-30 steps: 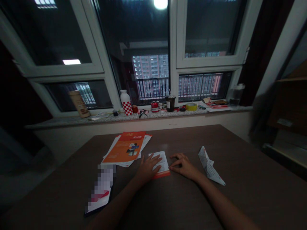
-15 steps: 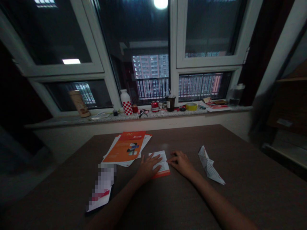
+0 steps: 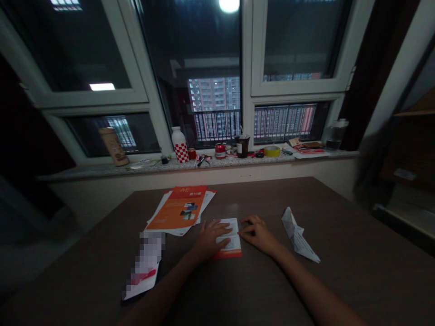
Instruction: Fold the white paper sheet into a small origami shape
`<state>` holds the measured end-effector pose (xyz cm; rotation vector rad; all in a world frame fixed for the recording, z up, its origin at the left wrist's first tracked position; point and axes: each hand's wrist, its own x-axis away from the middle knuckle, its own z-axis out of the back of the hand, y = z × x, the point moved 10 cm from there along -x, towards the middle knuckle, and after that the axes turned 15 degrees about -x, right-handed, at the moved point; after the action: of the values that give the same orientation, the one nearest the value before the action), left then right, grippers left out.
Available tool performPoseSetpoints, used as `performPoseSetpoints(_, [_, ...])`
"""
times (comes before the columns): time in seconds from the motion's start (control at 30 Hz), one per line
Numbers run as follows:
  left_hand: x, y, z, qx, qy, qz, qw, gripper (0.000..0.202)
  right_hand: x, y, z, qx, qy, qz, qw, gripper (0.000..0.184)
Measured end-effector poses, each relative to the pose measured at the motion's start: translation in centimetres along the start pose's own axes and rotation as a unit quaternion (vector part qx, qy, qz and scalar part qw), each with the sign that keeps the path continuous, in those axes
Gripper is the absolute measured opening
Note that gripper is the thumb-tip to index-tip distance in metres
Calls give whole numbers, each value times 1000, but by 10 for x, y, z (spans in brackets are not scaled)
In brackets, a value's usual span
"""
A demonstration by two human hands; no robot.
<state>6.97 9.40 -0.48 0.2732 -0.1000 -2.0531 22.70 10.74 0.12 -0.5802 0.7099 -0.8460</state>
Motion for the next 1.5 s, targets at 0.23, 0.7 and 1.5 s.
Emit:
performPoseSetpoints(0.23, [-1, 0, 0, 23, 17, -11, 1000, 31, -3, 7, 1, 9, 21, -30, 999, 20])
performPoseSetpoints(0.7, [-2, -2, -5, 12, 15, -10, 1000, 33, -7, 8, -1, 108, 43, -50, 992, 28])
performPoseSetpoints(1.5, [0, 4, 1, 5, 5, -17, 1000, 33, -9, -5, -2, 132, 32, -40, 990, 34])
